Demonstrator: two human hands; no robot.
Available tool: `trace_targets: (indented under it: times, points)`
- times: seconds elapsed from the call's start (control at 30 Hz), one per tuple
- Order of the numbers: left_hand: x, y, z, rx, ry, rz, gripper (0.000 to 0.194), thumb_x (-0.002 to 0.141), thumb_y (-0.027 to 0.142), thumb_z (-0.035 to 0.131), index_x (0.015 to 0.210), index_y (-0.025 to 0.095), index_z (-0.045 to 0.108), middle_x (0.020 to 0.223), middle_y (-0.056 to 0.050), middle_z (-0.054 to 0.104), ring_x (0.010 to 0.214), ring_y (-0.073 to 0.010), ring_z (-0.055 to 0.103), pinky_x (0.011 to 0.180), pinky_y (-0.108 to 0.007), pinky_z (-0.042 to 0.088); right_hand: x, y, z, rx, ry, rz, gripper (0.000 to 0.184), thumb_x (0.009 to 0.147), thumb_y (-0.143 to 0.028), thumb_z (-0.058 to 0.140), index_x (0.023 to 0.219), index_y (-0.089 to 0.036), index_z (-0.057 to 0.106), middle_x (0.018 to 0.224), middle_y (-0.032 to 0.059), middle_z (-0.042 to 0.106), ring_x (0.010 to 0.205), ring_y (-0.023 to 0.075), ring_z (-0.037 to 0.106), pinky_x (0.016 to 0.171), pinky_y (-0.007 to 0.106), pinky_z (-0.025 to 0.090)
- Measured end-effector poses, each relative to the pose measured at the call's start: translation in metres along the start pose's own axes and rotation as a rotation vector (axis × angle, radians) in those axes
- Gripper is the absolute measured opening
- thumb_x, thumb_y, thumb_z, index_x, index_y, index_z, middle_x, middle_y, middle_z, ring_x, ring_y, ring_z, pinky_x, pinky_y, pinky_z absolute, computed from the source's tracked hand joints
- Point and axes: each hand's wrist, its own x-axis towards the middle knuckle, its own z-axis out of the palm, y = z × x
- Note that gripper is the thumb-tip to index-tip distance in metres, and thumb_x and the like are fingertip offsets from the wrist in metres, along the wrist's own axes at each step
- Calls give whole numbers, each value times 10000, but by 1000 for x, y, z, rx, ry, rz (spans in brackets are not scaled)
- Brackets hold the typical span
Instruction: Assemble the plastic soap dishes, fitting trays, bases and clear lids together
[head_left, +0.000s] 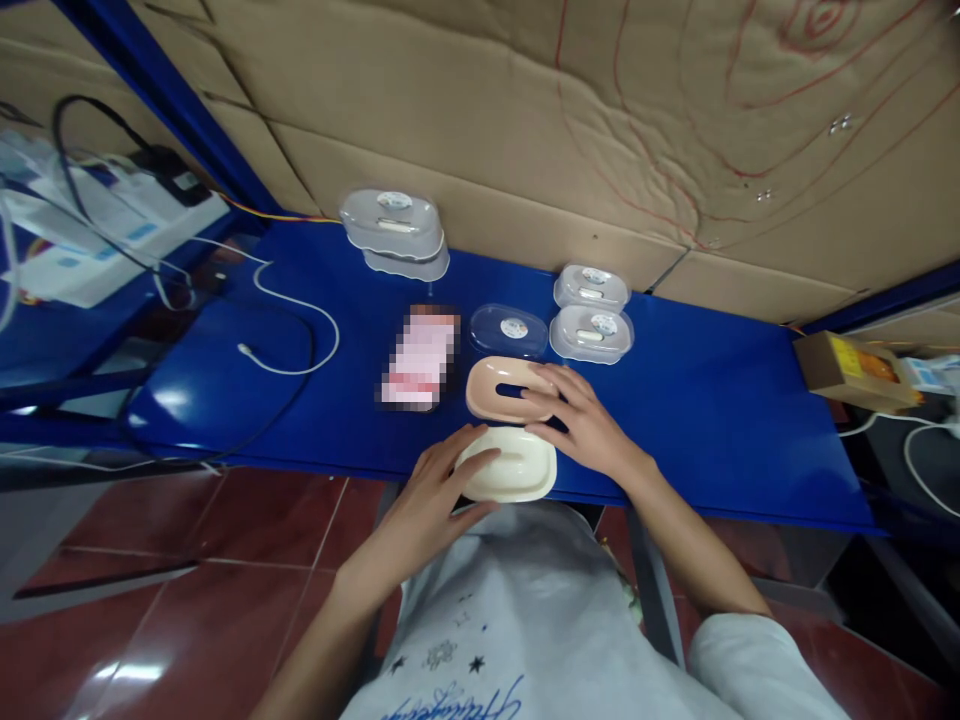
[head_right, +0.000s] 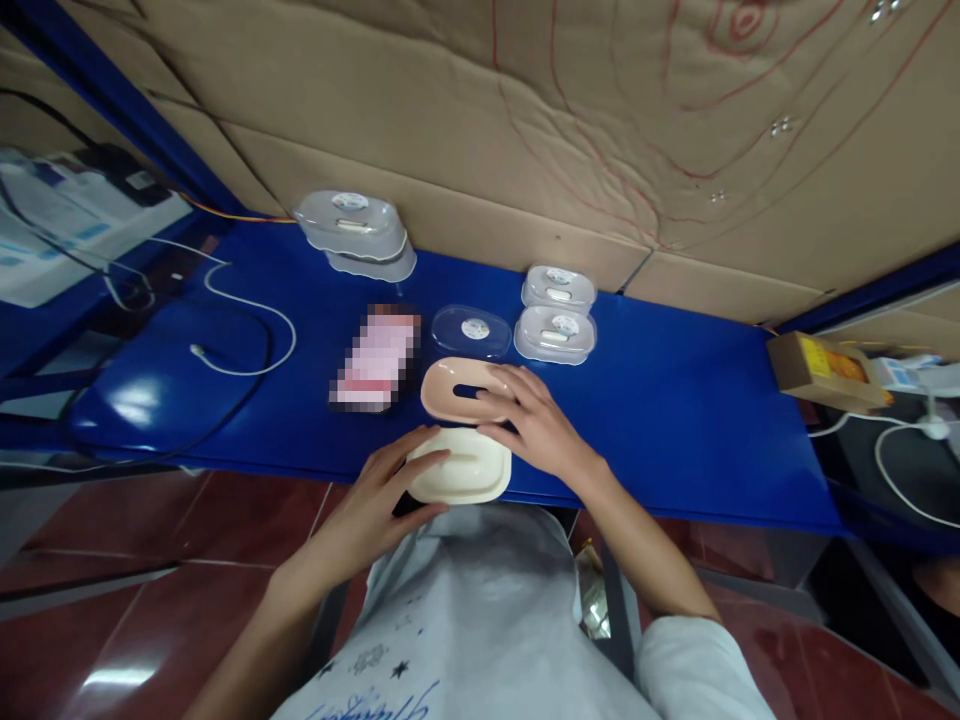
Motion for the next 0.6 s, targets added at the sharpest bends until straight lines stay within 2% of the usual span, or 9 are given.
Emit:
trace_targets:
  times: [0.07,0.17,0.27,0.37,0.43,0.5,0.6]
  points:
    - [6,0,2,83,53,42,453,1069,319,645,1502,269,520,1678,-163,500,1592,-380,438,1233,-641,456,4,17,-14,-96,24,46,514,1088,-478,580,1560,-274,570,1699,138,494,1621,312,413,1335,589,355]
    - [11,5,4,170,129,55,375,1065,192,594,1435,246,575,1680,-175,498,1617,-387,400,1246,-658,422,2,50,-35,-249,75,193,611,1091,-486,553,1645,-242,463,1751,171,408,1666,379,311,1344,673,258]
    - [11,15,7,172,201,94,382,1029,160,623,1401,241,600,1629,-189,541,1579,-396,450,1225,-664,436,-13,71,-47,-307,45,290,661,1074,-471,579,1672,-243,414,1715,200,446,1627,437,355,1315,744,221]
    - [13,29,12,80,216,159,385,1010,140,645,1381,237,612,1540,-176,607,1514,-367,521,1189,-617,492,-38,67,-51,-284,64,326,598,1038,-505,640,1593,-321,515,1567,168,568,1529,433,473,1292,760,227]
    - [17,40,16,-13,188,212,372,1011,143,649,1370,232,617,1509,-162,625,1480,-334,552,1177,-569,525,-55,57,-52,-235,87,354,564,1006,-541,688,1517,-333,574,1492,153,578,1536,439,457,1284,761,241]
    - [25,51,22,-86,151,252,369,1015,159,655,1375,227,612,1515,-158,618,1464,-313,564,1164,-533,552,-68,46,-56,-137,96,382,551,986,-549,719,1471,-325,585,1475,148,550,1530,417,470,1267,707,338]
    - [40,65,34,-124,148,266,406,1030,213,658,1429,206,579,1543,-179,589,1446,-302,579,1140,-506,585,-82,34,-62,23,109,406,529,976,-518,748,1433,-315,576,1451,142,553,1427,349,570,1194,581,495]
